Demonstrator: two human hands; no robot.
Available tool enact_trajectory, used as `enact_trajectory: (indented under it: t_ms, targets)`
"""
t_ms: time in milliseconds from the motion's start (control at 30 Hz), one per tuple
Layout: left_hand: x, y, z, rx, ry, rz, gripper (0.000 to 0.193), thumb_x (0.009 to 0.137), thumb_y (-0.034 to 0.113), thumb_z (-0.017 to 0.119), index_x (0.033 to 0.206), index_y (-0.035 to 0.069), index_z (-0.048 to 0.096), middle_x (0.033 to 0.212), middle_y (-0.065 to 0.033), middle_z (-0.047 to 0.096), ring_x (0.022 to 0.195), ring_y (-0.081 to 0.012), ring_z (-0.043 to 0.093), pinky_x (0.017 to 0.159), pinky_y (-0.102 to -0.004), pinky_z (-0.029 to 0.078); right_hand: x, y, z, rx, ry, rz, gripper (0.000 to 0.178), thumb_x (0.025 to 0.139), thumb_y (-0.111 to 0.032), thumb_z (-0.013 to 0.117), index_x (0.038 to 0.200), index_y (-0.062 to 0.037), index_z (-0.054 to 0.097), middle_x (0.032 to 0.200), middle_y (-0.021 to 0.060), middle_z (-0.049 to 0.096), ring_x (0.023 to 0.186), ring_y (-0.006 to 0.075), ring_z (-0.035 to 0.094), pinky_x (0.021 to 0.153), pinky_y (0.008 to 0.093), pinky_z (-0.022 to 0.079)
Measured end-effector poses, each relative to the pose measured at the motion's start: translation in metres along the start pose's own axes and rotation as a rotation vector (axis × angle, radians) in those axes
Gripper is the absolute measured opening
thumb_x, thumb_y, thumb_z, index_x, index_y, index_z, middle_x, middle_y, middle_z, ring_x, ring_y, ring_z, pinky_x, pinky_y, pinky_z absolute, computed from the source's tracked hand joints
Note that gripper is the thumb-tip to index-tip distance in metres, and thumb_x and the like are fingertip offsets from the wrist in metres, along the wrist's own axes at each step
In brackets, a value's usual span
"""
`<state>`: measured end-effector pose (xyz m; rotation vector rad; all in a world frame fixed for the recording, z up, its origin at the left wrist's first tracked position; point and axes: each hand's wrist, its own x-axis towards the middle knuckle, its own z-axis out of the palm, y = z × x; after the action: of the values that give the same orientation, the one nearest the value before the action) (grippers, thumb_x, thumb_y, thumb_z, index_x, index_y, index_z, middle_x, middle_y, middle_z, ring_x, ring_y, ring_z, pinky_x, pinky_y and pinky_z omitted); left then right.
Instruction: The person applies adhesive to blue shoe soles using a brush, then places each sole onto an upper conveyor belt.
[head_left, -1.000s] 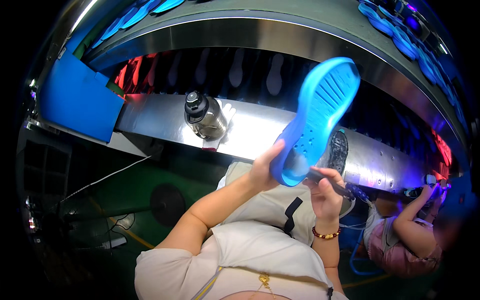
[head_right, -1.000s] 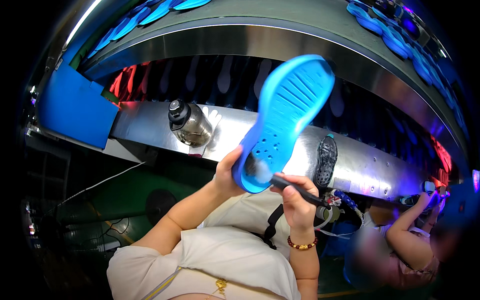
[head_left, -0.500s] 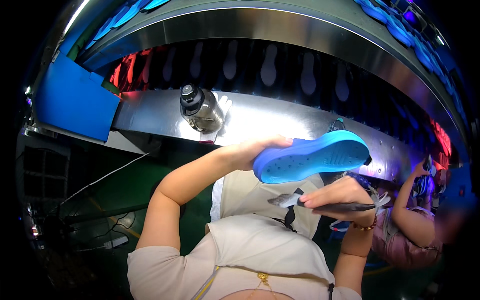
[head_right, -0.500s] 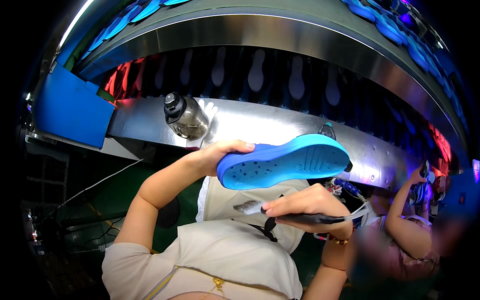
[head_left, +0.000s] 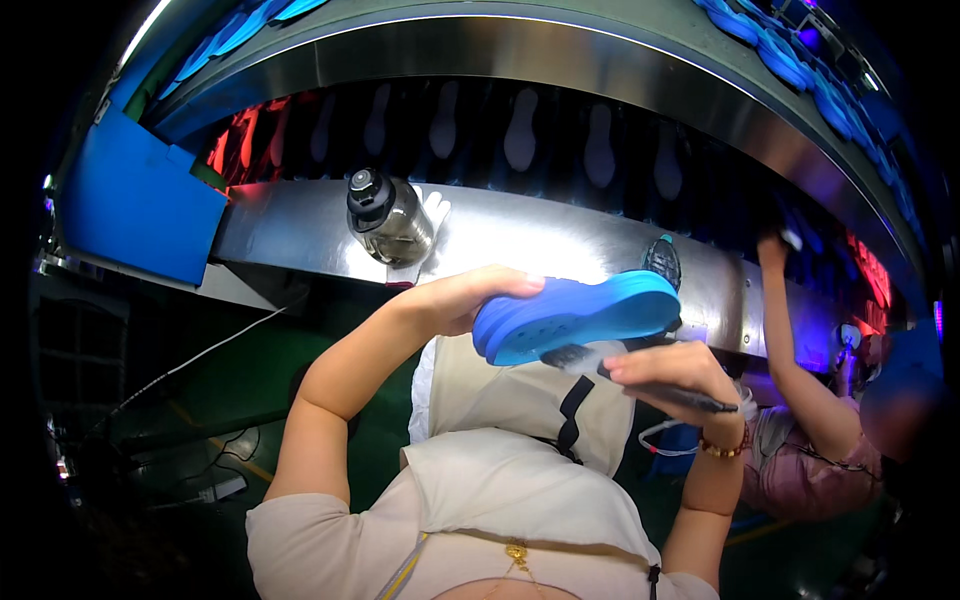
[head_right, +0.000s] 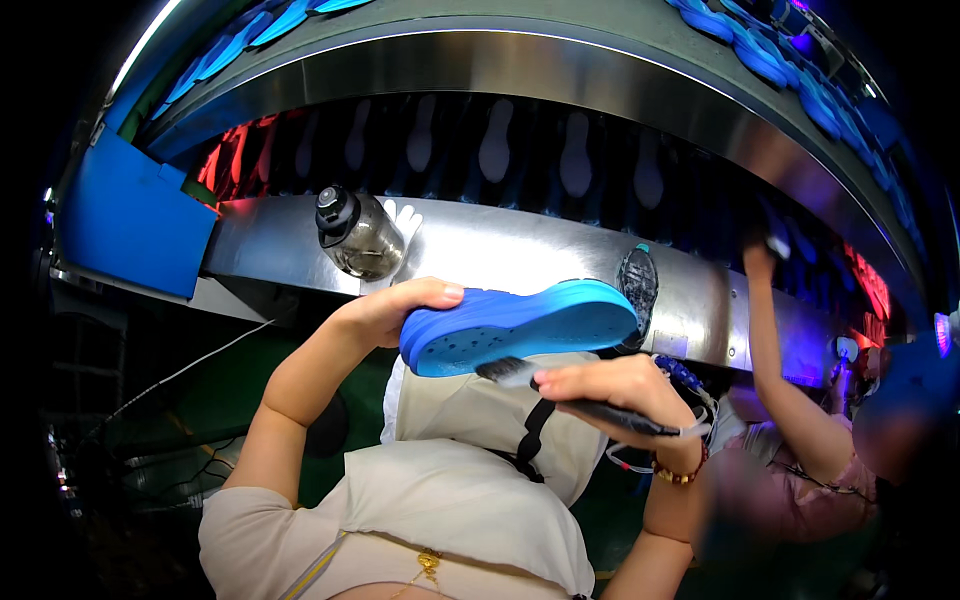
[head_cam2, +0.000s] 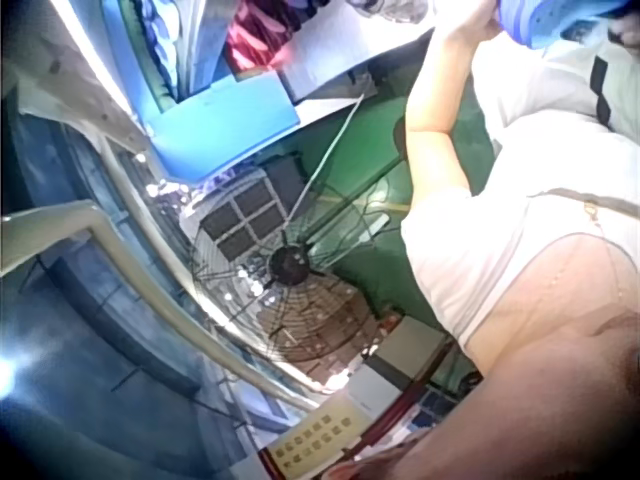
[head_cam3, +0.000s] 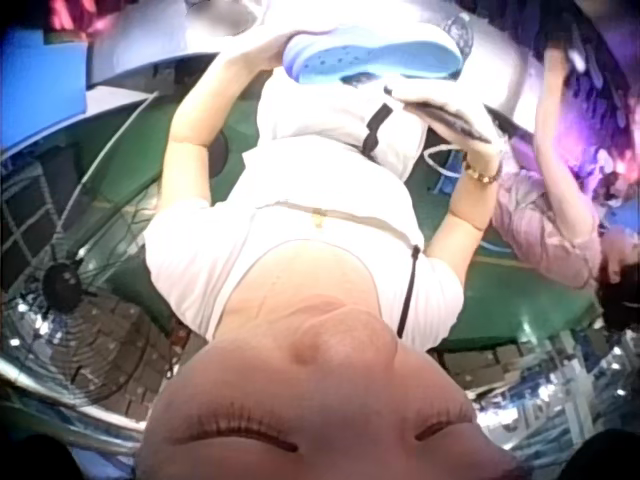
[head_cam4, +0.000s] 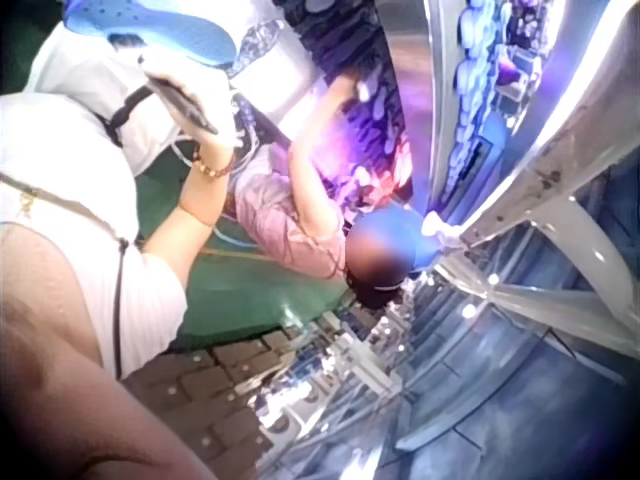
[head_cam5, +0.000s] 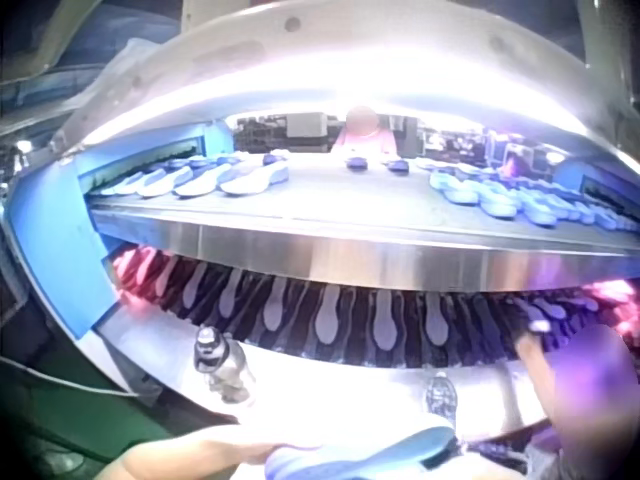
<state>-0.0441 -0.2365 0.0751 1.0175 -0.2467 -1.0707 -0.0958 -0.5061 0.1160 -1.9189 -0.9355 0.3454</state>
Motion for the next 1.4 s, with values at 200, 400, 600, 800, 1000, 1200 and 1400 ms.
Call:
enact_trajectory:
  t_ms: [200,400,600,800,1000,1200,1400]
  targets:
    - [-0.012,-0.001,-0.007,-0.114,0.133,0.071,0.062,0.079,0.042,0.049,0.12,-0.004,0.044,0.111,-0.0196,0.052,0.096,-0.0235,0.054,0.082,-0.0317,0.045,0.001,0.008,-0.003,-0.021,0.325,-0.044,0.022,0.066,0.006,0.066,0.086,0.0004,0.062,0.092,0.013,0.064,0.085,0.0226,0.063,0.076,0.028,0.05]
    - [-0.026,-0.004,-0.029,-0.326,0.002,0.275,0.057,0.083,0.041,0.044,0.121,-0.001,0.044,0.116,-0.0157,0.051,0.103,-0.0244,0.052,0.09,-0.0366,0.041,-0.012,-0.011,0.007,0.017,0.235,-0.081,0.022,0.061,0.0,0.07,0.082,-0.0009,0.064,0.087,0.0134,0.065,0.075,0.0204,0.063,0.067,0.0272,0.049]
    - [0.039,-0.034,-0.004,-0.746,-0.082,0.544,0.077,0.081,0.067,0.02,0.132,0.009,0.029,0.129,-0.0143,0.038,0.118,-0.0335,0.037,0.098,-0.0493,0.03,0.014,0.009,0.034,0.202,0.565,0.124,0.017,0.07,0.003,0.062,0.087,0.0043,0.063,0.082,0.0134,0.065,0.074,0.0125,0.061,0.065,0.0208,0.047]
    - [0.049,-0.051,0.003,-0.809,0.022,0.51,0.073,0.086,0.059,0.013,0.131,0.004,0.028,0.129,-0.0163,0.039,0.118,-0.0302,0.038,0.1,-0.0445,0.028,0.036,0.02,0.037,-0.039,0.625,0.062,0.019,0.068,-0.001,0.065,0.086,-0.0006,0.064,0.081,0.0101,0.065,0.073,0.0171,0.061,0.066,0.0255,0.047]
    - [0.041,-0.038,-0.011,-0.67,0.168,0.637,0.068,0.088,0.056,0.015,0.129,0.005,0.031,0.126,-0.0168,0.042,0.116,-0.0283,0.041,0.098,-0.044,0.032,0.023,-0.011,0.051,-0.414,0.319,-0.193,0.019,0.062,-0.003,0.067,0.079,-0.0066,0.061,0.078,0.0079,0.063,0.074,0.0223,0.061,0.066,0.0303,0.046]
    - [0.039,-0.033,0.019,-0.673,0.172,0.609,0.073,0.085,0.061,0.015,0.131,0.006,0.029,0.125,-0.0196,0.042,0.114,-0.0307,0.042,0.096,-0.0459,0.034,0.029,-0.012,0.025,-0.173,0.628,-0.045,0.021,0.064,0.001,0.065,0.084,-0.0011,0.063,0.082,0.0102,0.064,0.074,0.022,0.063,0.069,0.0286,0.048]
    - [0.027,-0.015,0.019,-0.66,0.129,0.651,0.072,0.084,0.062,0.02,0.129,0.007,0.031,0.123,-0.0159,0.043,0.112,-0.027,0.044,0.095,-0.0427,0.036,0.021,-0.025,0.038,0.037,0.314,-0.186,0.021,0.063,0.003,0.066,0.083,-0.0019,0.062,0.084,0.0114,0.064,0.078,0.0232,0.062,0.071,0.0302,0.049]
